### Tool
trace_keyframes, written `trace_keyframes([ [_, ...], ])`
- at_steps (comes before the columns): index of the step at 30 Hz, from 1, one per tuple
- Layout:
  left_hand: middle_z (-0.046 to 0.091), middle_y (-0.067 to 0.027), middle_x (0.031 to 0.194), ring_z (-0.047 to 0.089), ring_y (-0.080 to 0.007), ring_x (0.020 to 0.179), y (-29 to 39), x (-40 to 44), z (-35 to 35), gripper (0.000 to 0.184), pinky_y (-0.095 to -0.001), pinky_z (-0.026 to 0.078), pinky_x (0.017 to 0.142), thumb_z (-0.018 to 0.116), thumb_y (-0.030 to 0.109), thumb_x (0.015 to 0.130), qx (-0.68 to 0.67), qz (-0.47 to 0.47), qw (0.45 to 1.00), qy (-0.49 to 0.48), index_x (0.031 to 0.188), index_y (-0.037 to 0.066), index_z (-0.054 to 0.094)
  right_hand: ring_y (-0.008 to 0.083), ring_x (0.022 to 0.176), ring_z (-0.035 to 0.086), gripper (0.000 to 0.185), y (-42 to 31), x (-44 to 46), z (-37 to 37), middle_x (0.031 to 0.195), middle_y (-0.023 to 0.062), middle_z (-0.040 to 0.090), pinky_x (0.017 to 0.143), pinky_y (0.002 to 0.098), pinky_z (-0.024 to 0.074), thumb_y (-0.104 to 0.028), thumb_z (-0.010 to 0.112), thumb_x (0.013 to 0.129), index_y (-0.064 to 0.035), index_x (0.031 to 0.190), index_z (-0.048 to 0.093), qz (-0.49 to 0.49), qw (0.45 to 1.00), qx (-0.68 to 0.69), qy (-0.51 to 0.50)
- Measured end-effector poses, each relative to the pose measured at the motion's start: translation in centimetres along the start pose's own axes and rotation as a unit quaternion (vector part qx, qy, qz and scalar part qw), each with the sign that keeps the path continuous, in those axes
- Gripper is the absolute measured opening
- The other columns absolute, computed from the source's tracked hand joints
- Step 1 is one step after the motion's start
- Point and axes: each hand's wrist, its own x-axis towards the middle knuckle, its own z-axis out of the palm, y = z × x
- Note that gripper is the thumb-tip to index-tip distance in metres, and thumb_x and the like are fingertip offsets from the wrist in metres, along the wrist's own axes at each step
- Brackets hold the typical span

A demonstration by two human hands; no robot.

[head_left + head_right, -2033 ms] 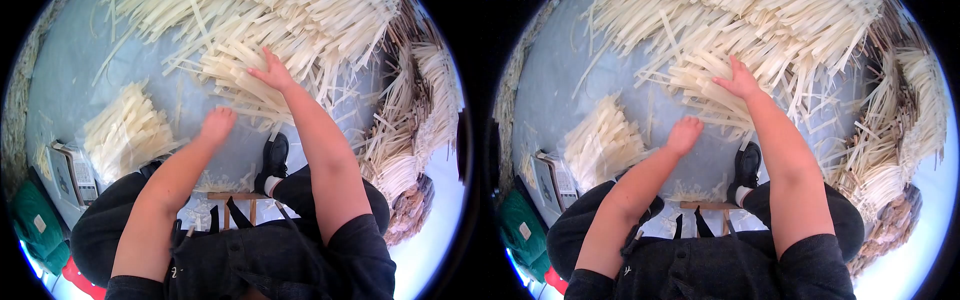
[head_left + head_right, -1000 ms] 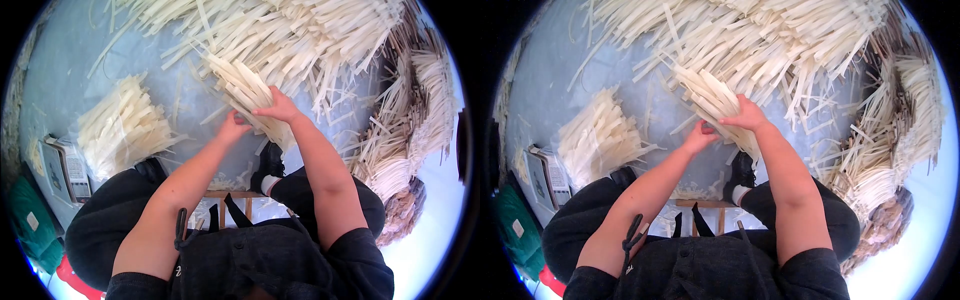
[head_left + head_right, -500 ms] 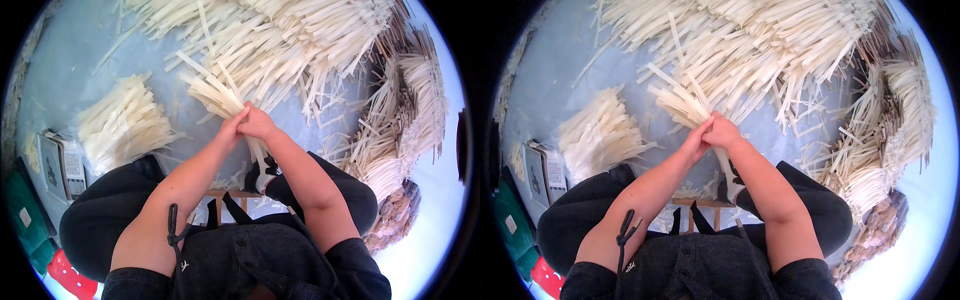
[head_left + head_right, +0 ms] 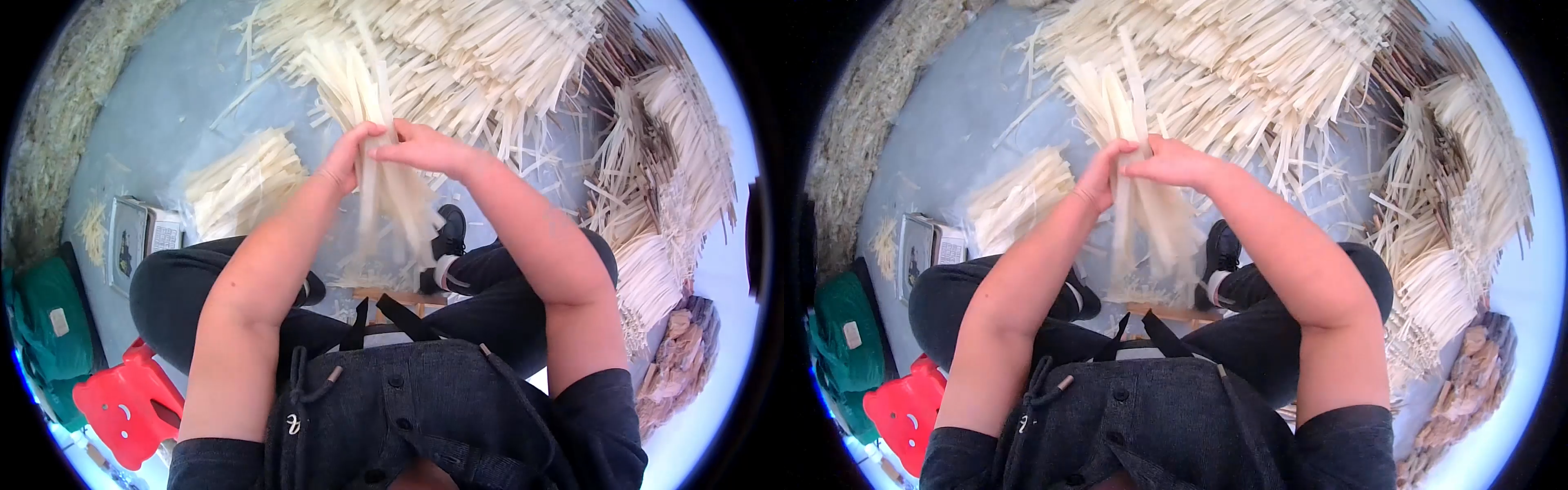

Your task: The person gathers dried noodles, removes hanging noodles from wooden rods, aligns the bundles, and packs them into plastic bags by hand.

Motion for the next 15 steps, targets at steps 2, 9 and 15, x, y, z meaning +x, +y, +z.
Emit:
trace_keyframes([
  [2, 0.065, -0.0137, 0.102, 0.065, -0.0245, 0.09, 2.2, -2.2, 1.2, 0.046, -0.037, 0.053, 0.085, 0.059, 0.032, 0.082, 0.022, 0.014, 0.999, -0.026, 0.114, -0.001, 0.06, 0.0353, 0.11, 0.059, 0.069, -2.4, -1.8, -1.1, 0.12, 0.0229, 0.06, 0.096, 0.039, 0.0448, -0.045, 0.064, 0.082, 0.0001, 0.131, 0.048, -0.015, 0.998, 0.059, -0.017],
  [9, 0.065, -0.0176, 0.104, 0.065, -0.0291, 0.092, 4.6, -8.1, 2.9, 0.049, -0.0413, 0.052, 0.087, 0.058, 0.032, 0.083, -0.089, 0.025, 0.993, -0.071, 0.115, -0.004, 0.059, 0.0267, 0.092, 0.067, 0.041, -9.1, -8.0, -1.5, 0.101, 0.0145, 0.069, 0.08, 0.0361, 0.0519, -0.032, 0.058, 0.09, -0.0016, 0.117, 0.061, -0.103, 0.974, -0.163, 0.116],
  [15, 0.063, -0.0141, 0.095, 0.062, -0.0293, 0.089, 4.1, -10.0, 1.5, 0.052, -0.0415, 0.052, 0.082, 0.064, 0.039, 0.073, -0.076, 0.02, 0.989, -0.127, 0.107, 0.0, 0.059, 0.0153, 0.084, 0.067, 0.026, -7.9, -11.0, -6.2, 0.096, 0.008, 0.07, 0.076, 0.028, 0.0533, -0.02, 0.06, 0.092, -0.0008, 0.11, 0.065, -0.262, 0.92, 0.206, 0.207],
])
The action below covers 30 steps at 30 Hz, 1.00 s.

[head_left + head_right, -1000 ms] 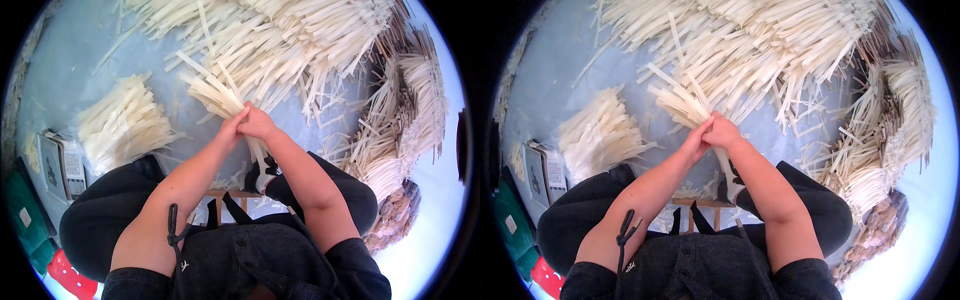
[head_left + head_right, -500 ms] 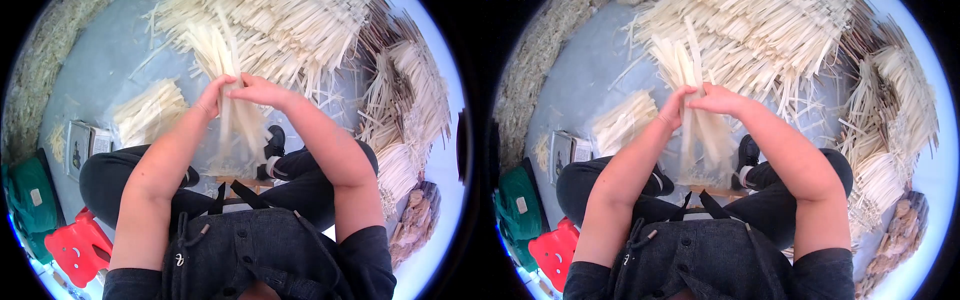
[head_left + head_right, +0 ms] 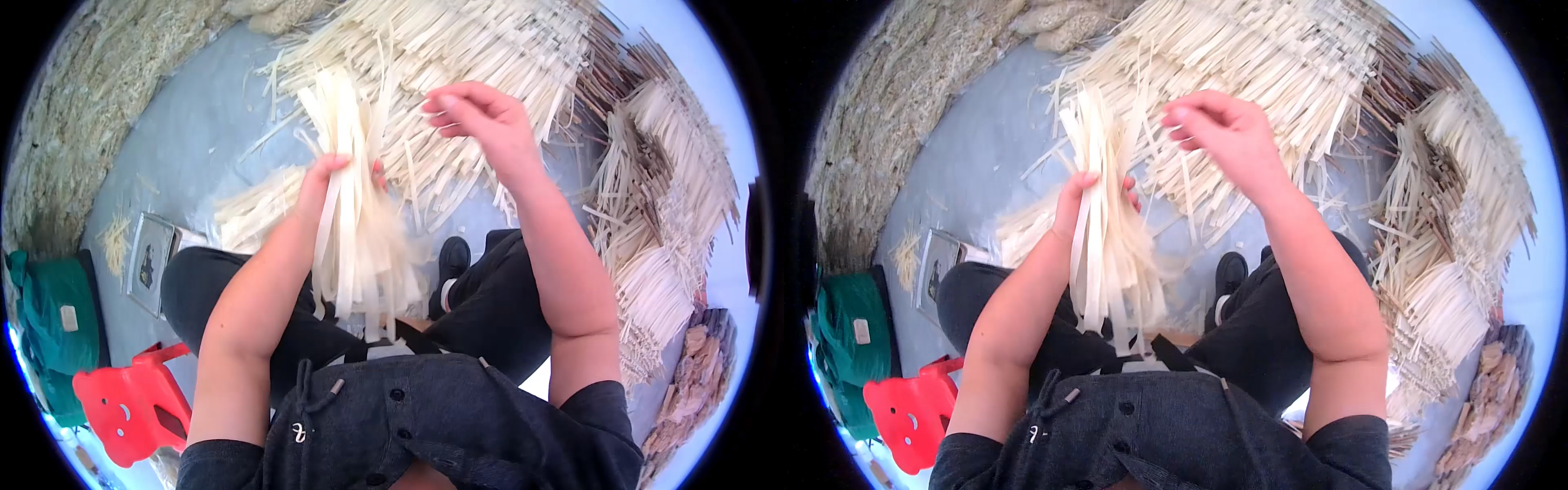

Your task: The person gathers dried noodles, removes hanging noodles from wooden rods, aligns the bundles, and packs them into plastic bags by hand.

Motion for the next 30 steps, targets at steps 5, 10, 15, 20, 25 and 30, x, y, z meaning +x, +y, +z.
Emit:
trace_keyframes([
  [5, 0.062, -0.0153, 0.091, 0.058, -0.0294, 0.087, -2.1, 0.5, 0.8, 0.057, -0.0406, 0.049, 0.081, 0.066, 0.047, 0.068, -0.008, -0.049, 0.997, -0.061, 0.101, 0.001, 0.061, 0.0157, 0.096, 0.063, 0.034, 4.9, 2.9, -5.2, 0.112, 0.0118, 0.065, 0.079, 0.028, 0.0525, -0.023, 0.066, 0.089, -0.0017, 0.115, 0.062, 0.064, 0.956, 0.18, 0.222],
  [10, 0.061, -0.0179, 0.11, 0.059, -0.0367, 0.106, -3.9, 2.3, 1.1, 0.065, -0.0462, 0.045, 0.098, 0.064, 0.039, 0.071, -0.058, -0.149, 0.974, -0.159, 0.12, -0.003, 0.056, 0.0252, 0.115, 0.054, 0.067, 6.1, 5.8, -5.5, 0.13, 0.0151, 0.054, 0.087, 0.0341, 0.0508, -0.029, 0.067, 0.088, -0.0066, 0.142, 0.036, 0.128, 0.92, 0.084, 0.361],
  [15, 0.057, -0.024, 0.123, 0.055, -0.0399, 0.116, -4.4, 2.5, 3.8, 0.078, -0.0486, 0.042, 0.103, 0.066, 0.039, 0.07, -0.025, -0.133, 0.975, -0.178, 0.135, 0.0, 0.045, 0.0249, 0.097, 0.059, 0.06, 7.2, 5.9, -4.7, 0.116, 0.0148, 0.061, 0.081, 0.0366, 0.0492, -0.021, 0.063, 0.09, -0.0073, 0.141, 0.034, 0.114, 0.928, 0.194, 0.297],
  [20, 0.052, -0.0276, 0.13, 0.055, -0.0405, 0.116, -4.0, 3.3, 1.8, 0.089, -0.0487, 0.045, 0.101, 0.069, 0.039, 0.069, -0.021, -0.117, 0.985, -0.127, 0.143, 0.003, 0.036, 0.0206, 0.093, 0.061, 0.053, 9.3, 4.4, 0.4, 0.107, 0.0114, 0.066, 0.082, 0.0332, 0.049, -0.014, 0.059, 0.091, -0.0062, 0.138, 0.037, 0.087, 0.955, 0.106, 0.263],
  [25, 0.056, -0.0242, 0.123, 0.062, -0.0345, 0.106, -4.1, 2.8, 3.4, 0.095, -0.0439, 0.051, 0.094, 0.073, 0.037, 0.068, -0.018, -0.091, 0.985, -0.145, 0.147, 0.008, 0.029, 0.0178, 0.11, 0.052, 0.05, 8.6, 3.6, 1.7, 0.123, 0.0102, 0.057, 0.094, 0.0329, 0.0408, -0.026, 0.063, 0.089, -0.0063, 0.132, 0.046, 0.103, 0.969, 0.034, 0.222],
  [30, 0.059, -0.022, 0.117, 0.065, -0.0311, 0.099, -4.3, 2.6, 4.0, 0.1, -0.0418, 0.054, 0.089, 0.075, 0.039, 0.067, -0.026, -0.107, 0.978, -0.178, 0.148, 0.011, 0.025, 0.0262, 0.126, 0.042, 0.072, 7.0, 6.3, -3.8, 0.14, 0.0152, 0.043, 0.104, 0.0384, 0.0341, -0.045, 0.065, 0.085, -0.0098, 0.141, 0.038, 0.083, 0.958, 0.042, 0.27],
])
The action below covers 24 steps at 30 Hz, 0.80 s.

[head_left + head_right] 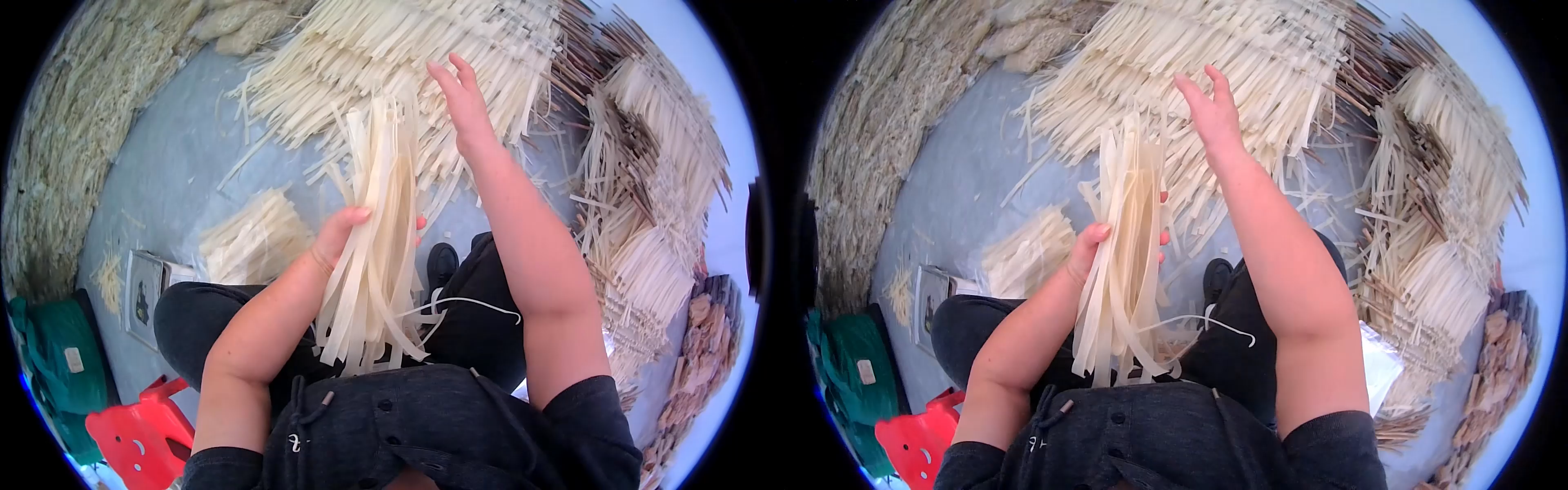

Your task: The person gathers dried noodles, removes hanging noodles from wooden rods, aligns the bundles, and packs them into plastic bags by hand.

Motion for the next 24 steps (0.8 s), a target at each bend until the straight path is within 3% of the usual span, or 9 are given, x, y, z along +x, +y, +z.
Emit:
trace_keyframes([
  [2, 0.059, -0.0218, 0.117, 0.066, -0.0306, 0.097, -0.1, 0.0, 0.3, 0.101, -0.0411, 0.055, 0.088, 0.076, 0.039, 0.067, -0.002, -0.007, 1.0, -0.007, 0.149, 0.011, 0.024, 0.0301, 0.131, 0.04, 0.078, 0.2, 0.3, -0.4, 0.143, 0.0176, 0.041, 0.105, 0.0386, 0.0337, -0.049, 0.065, 0.084, -0.0112, 0.144, 0.035, 0.029, 0.999, -0.021, 0.012],
  [5, 0.06, -0.0226, 0.115, 0.066, -0.0307, 0.097, 0.0, -0.1, 0.4, 0.101, -0.0411, 0.056, 0.087, 0.076, 0.038, 0.067, -0.011, -0.008, 1.0, 0.001, 0.148, 0.01, 0.024, 0.0336, 0.135, 0.035, 0.084, 1.0, 0.2, -0.2, 0.147, 0.0181, 0.036, 0.108, 0.0411, 0.0301, -0.053, 0.064, 0.083, -0.0123, 0.148, 0.03, 0.134, 0.985, 0.037, -0.099],
  [8, 0.058, -0.0243, 0.117, 0.065, -0.032, 0.099, -0.1, 0.1, 0.0, 0.102, -0.0425, 0.055, 0.088, 0.077, 0.038, 0.067, -0.015, 0.003, 1.0, 0.001, 0.149, 0.009, 0.023, 0.0325, 0.138, 0.032, 0.085, 1.4, 0.1, 0.6, 0.149, 0.0169, 0.034, 0.11, 0.0406, 0.0277, -0.056, 0.064, 0.083, -0.0134, 0.148, 0.03, 0.048, 0.995, 0.007, -0.084],
  [11, 0.057, -0.0266, 0.12, 0.064, -0.0344, 0.1, -0.3, 0.1, 0.2, 0.102, -0.0442, 0.053, 0.091, 0.076, 0.038, 0.068, -0.018, -0.016, 0.999, -0.034, 0.15, 0.009, 0.022, 0.0295, 0.137, 0.034, 0.073, 0.6, -0.1, 0.6, 0.148, 0.015, 0.038, 0.11, 0.0377, 0.028, -0.052, 0.063, 0.085, -0.0121, 0.143, 0.042, -0.002, 0.998, -0.025, -0.05],
  [14, 0.054, -0.0281, 0.124, 0.062, -0.0365, 0.105, -0.3, 0.2, -0.2, 0.101, -0.0455, 0.051, 0.093, 0.075, 0.038, 0.07, -0.025, -0.01, 0.999, -0.045, 0.15, 0.009, 0.021, 0.0238, 0.134, 0.039, 0.057, -0.3, -0.3, 1.2, 0.141, 0.0135, 0.047, 0.109, 0.0348, 0.0292, -0.047, 0.063, 0.088, -0.0096, 0.13, 0.058, -0.004, 0.99, -0.012, -0.141],
  [16, 0.051, -0.0292, 0.129, 0.06, -0.0376, 0.109, -0.6, 0.1, -0.6, 0.097, -0.0463, 0.05, 0.094, 0.073, 0.038, 0.071, -0.031, -0.022, 0.999, -0.034, 0.15, 0.009, 0.024, 0.0212, 0.132, 0.041, 0.043, -0.1, -0.3, 2.1, 0.138, 0.0112, 0.051, 0.11, 0.0332, 0.0279, -0.043, 0.06, 0.091, -0.0136, 0.121, 0.066, -0.214, 0.973, -0.055, -0.06],
  [17, 0.051, -0.0292, 0.129, 0.06, -0.0376, 0.109, -0.7, 0.1, -0.6, 0.097, -0.0463, 0.05, 0.094, 0.073, 0.038, 0.071, -0.033, -0.022, 0.999, -0.034, 0.15, 0.009, 0.024, 0.0212, 0.132, 0.041, 0.043, 0.1, -0.4, 2.0, 0.138, 0.0112, 0.051, 0.11, 0.0332, 0.0279, -0.043, 0.06, 0.091, -0.0136, 0.121, 0.066, -0.212, 0.974, -0.055, -0.061],
  [22, 0.046, -0.0295, 0.135, 0.054, -0.0402, 0.118, -1.0, 0.1, -0.7, 0.09, -0.0496, 0.046, 0.099, 0.071, 0.038, 0.073, -0.043, -0.036, 0.998, -0.037, 0.147, 0.008, 0.03, 0.0146, 0.113, 0.055, 0.039, -0.8, -0.9, 1.6, 0.121, 0.0068, 0.063, 0.099, 0.0313, 0.0408, -0.04, 0.061, 0.09, -0.0125, 0.116, 0.068, 0.041, 0.95, -0.091, -0.295],
  [24, 0.045, -0.0291, 0.135, 0.053, -0.0409, 0.119, -0.8, 0.1, -0.7, 0.09, -0.0502, 0.045, 0.1, 0.071, 0.038, 0.073, -0.039, -0.028, 0.998, -0.034, 0.147, 0.007, 0.031, 0.0142, 0.109, 0.056, 0.039, -0.1, -1.5, 2.1, 0.116, 0.0059, 0.065, 0.096, 0.0309, 0.0423, -0.041, 0.062, 0.089, -0.0119, 0.114, 0.069, -0.008, 0.953, -0.121, -0.278],
])
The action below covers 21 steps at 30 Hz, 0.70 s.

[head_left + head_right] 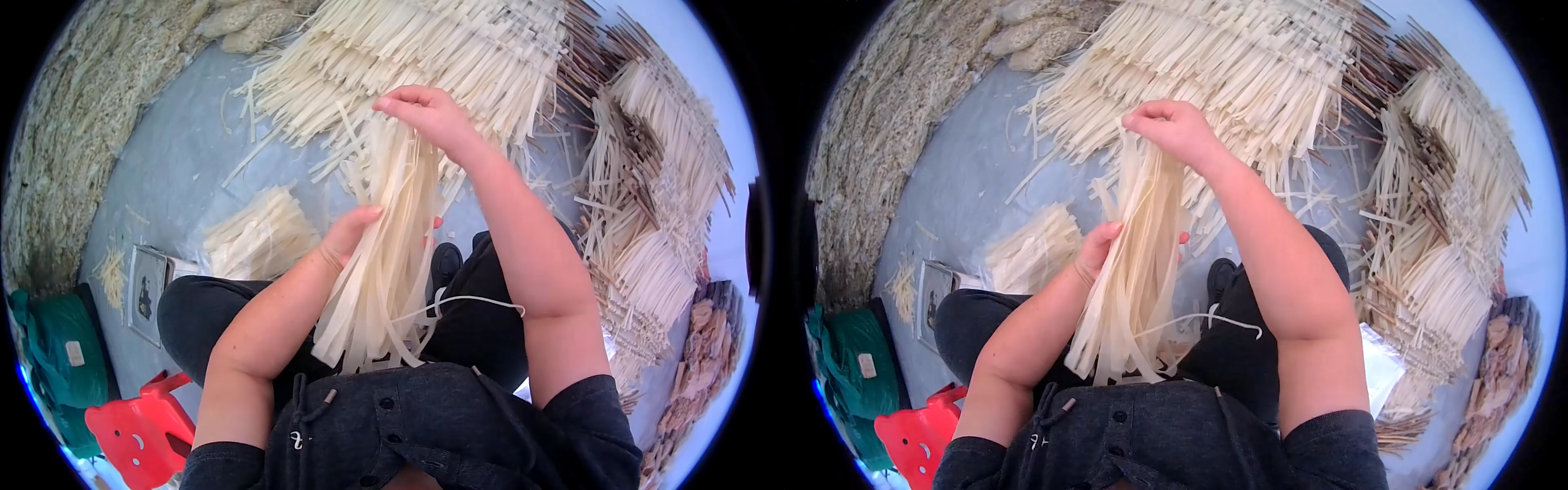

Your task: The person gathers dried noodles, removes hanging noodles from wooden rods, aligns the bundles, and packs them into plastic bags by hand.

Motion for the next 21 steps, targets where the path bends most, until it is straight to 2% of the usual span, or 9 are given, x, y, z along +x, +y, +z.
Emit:
trace_keyframes([
  [5, 0.046, -0.0283, 0.136, 0.052, -0.0427, 0.119, -0.1, 0.0, 0.7, 0.089, -0.0514, 0.043, 0.101, 0.071, 0.039, 0.073, 0.008, -0.006, 1.0, 0.007, 0.145, 0.005, 0.032, 0.0147, 0.103, 0.058, 0.041, -0.4, -0.5, 0.7, 0.102, 0.0041, 0.068, 0.093, 0.0298, 0.0434, -0.045, 0.063, 0.087, -0.0115, 0.109, 0.072, -0.034, 0.997, -0.035, 0.053],
  [7, 0.047, -0.0278, 0.134, 0.053, -0.0403, 0.119, -0.2, 0.1, 0.2, 0.088, -0.0491, 0.044, 0.101, 0.071, 0.04, 0.073, 0.003, -0.02, 1.0, 0.012, 0.145, 0.004, 0.033, 0.015, 0.104, 0.058, 0.045, -0.5, -0.4, 0.2, 0.104, 0.0042, 0.067, 0.093, 0.03, 0.043, -0.049, 0.063, 0.086, -0.0126, 0.11, 0.071, 0.073, 0.994, -0.04, -0.065],
  [11, 0.05, -0.0268, 0.132, 0.056, -0.0363, 0.116, -0.1, 0.0, 0.2, 0.088, -0.046, 0.046, 0.1, 0.071, 0.039, 0.073, 0.038, -0.002, 0.998, 0.046, 0.145, 0.004, 0.033, 0.0162, 0.108, 0.056, 0.048, -0.8, -0.4, -0.2, 0.111, 0.006, 0.065, 0.094, 0.0315, 0.0427, -0.052, 0.061, 0.086, -0.0125, 0.112, 0.071, 0.096, 0.99, -0.041, -0.096],
  [13, 0.053, -0.0223, 0.129, 0.061, -0.0308, 0.104, 0.0, -0.4, 0.3, 0.085, -0.0409, 0.051, 0.093, 0.073, 0.042, 0.074, 0.035, 0.018, 0.998, 0.05, 0.139, 0.0, 0.039, 0.0177, 0.111, 0.054, 0.05, 0.4, 0.3, -1.5, 0.115, 0.0084, 0.064, 0.094, 0.0327, 0.043, -0.049, 0.061, 0.088, -0.0101, 0.118, 0.067, -0.055, 0.994, 0.042, 0.088],
  [14, 0.053, -0.0223, 0.129, 0.061, -0.0308, 0.104, 0.0, -0.3, 0.2, 0.085, -0.0409, 0.051, 0.093, 0.073, 0.042, 0.074, 0.034, 0.017, 0.998, 0.048, 0.139, 0.0, 0.039, 0.0177, 0.111, 0.054, 0.05, 0.9, 0.5, -2.3, 0.115, 0.0084, 0.064, 0.094, 0.0327, 0.043, -0.049, 0.061, 0.088, -0.0101, 0.118, 0.067, -0.055, 0.994, 0.04, 0.09],
  [16, 0.053, -0.0223, 0.129, 0.061, -0.0298, 0.102, 0.1, -0.1, 0.0, 0.085, -0.0401, 0.051, 0.091, 0.072, 0.044, 0.074, 0.072, 0.033, 0.997, 0.007, 0.14, 0.003, 0.038, 0.0194, 0.116, 0.052, 0.052, 2.0, 1.0, -3.7, 0.116, 0.0119, 0.064, 0.096, 0.034, 0.043, -0.044, 0.059, 0.09, -0.0051, 0.124, 0.061, -0.01, 0.957, 0.023, 0.288],
  [17, 0.053, -0.0223, 0.129, 0.061, -0.0298, 0.102, 0.1, 0.0, 0.0, 0.085, -0.0401, 0.051, 0.091, 0.072, 0.044, 0.074, 0.074, 0.03, 0.997, 0.005, 0.14, 0.003, 0.038, 0.0194, 0.116, 0.052, 0.052, 3.1, 1.3, -3.2, 0.116, 0.0119, 0.064, 0.096, 0.034, 0.043, -0.044, 0.059, 0.09, -0.0051, 0.124, 0.061, -0.011, 0.956, 0.023, 0.292],
  [20, 0.057, -0.0213, 0.121, 0.062, -0.028, 0.106, -0.2, 0.1, 0.3, 0.1, -0.0377, 0.057, 0.083, 0.074, 0.048, 0.07, 0.085, 0.051, 0.994, 0.038, 0.147, 0.005, 0.028, 0.0197, 0.11, 0.058, 0.047, 4.9, 1.5, -1.5, 0.113, 0.0124, 0.065, 0.093, 0.0345, 0.0462, -0.038, 0.057, 0.093, -0.0022, 0.123, 0.06, 0.151, 0.922, 0.007, 0.356],
  [21, 0.056, -0.0216, 0.124, 0.063, -0.0275, 0.105, -0.2, 0.0, 0.6, 0.1, -0.0377, 0.057, 0.082, 0.074, 0.048, 0.07, 0.086, 0.058, 0.993, 0.047, 0.147, 0.006, 0.027, 0.0213, 0.102, 0.062, 0.043, 3.9, 0.6, -1.2, 0.109, 0.0148, 0.066, 0.086, 0.0339, 0.0494, -0.035, 0.057, 0.092, -0.0003, 0.117, 0.06, 0.171, 0.946, 0.118, 0.247],
])
